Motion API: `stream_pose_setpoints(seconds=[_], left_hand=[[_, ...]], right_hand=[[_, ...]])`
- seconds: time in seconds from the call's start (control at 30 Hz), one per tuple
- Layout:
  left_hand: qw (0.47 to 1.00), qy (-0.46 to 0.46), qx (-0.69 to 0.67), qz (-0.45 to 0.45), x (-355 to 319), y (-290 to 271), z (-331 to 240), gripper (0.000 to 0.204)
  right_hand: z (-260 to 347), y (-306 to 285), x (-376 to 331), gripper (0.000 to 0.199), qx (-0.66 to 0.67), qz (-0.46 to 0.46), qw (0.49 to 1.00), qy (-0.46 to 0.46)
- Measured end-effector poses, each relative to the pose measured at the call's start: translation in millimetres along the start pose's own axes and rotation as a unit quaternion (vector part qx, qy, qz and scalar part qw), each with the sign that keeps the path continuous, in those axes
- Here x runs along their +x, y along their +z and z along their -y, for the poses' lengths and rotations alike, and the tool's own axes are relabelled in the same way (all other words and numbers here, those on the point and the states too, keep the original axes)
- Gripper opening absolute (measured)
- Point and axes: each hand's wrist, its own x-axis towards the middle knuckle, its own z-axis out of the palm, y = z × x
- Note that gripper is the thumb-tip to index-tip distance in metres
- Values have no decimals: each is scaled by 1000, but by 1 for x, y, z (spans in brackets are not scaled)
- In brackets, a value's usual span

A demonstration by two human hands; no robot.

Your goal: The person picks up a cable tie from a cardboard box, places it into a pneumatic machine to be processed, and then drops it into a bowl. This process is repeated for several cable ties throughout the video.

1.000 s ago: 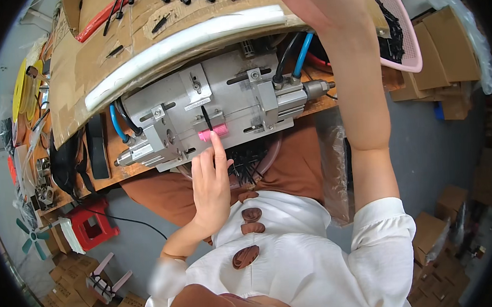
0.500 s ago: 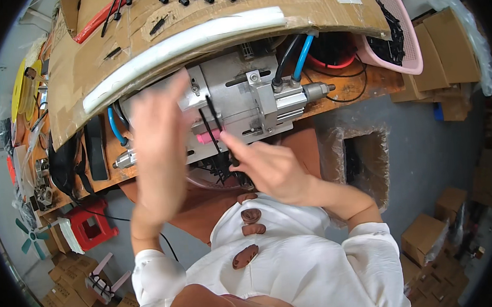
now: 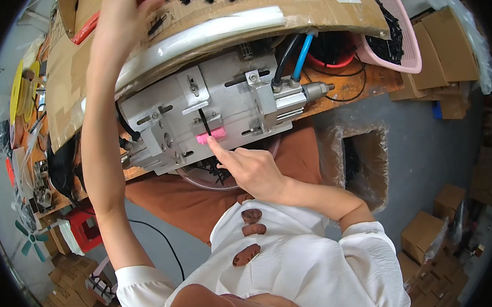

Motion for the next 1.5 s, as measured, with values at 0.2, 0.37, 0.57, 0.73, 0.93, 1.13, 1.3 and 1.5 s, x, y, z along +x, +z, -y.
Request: stream_pose_setpoints(seconds=[0.2, 0.37, 0.57, 0.73, 0.93, 1.13, 1.3, 1.5], left_hand=[[996, 28, -75, 48, -39, -51, -3, 18], [999, -20, -26, -41, -132, -42, -57, 31], [996, -40, 45, 68, -234, 21, -88, 73], [985, -42, 111, 124, -243, 47, -91, 67], [985, -28, 118, 124, -237, 49, -91, 72], [981, -33, 111, 154, -235, 43, -87, 72], [994, 7, 48, 103, -177, -12, -60, 56], [992, -70, 91, -50, -72, -58, 34, 22]], right_hand=[[7, -19, 8, 62, -56, 57, 997, 12], [-10, -75, 101, 34, -179, -115, 974, -79], [-54, -80, 234, 25, -324, -28, 945, -30], [-52, -103, 241, 17, -253, 37, 967, -15], [-59, -145, 220, 14, -101, -91, 988, -77], [-42, -153, 185, 12, -64, -124, 990, 20], [-49, -100, 187, 10, -92, -53, 988, -114], [-48, -60, 243, 7, -194, -35, 954, -227]])
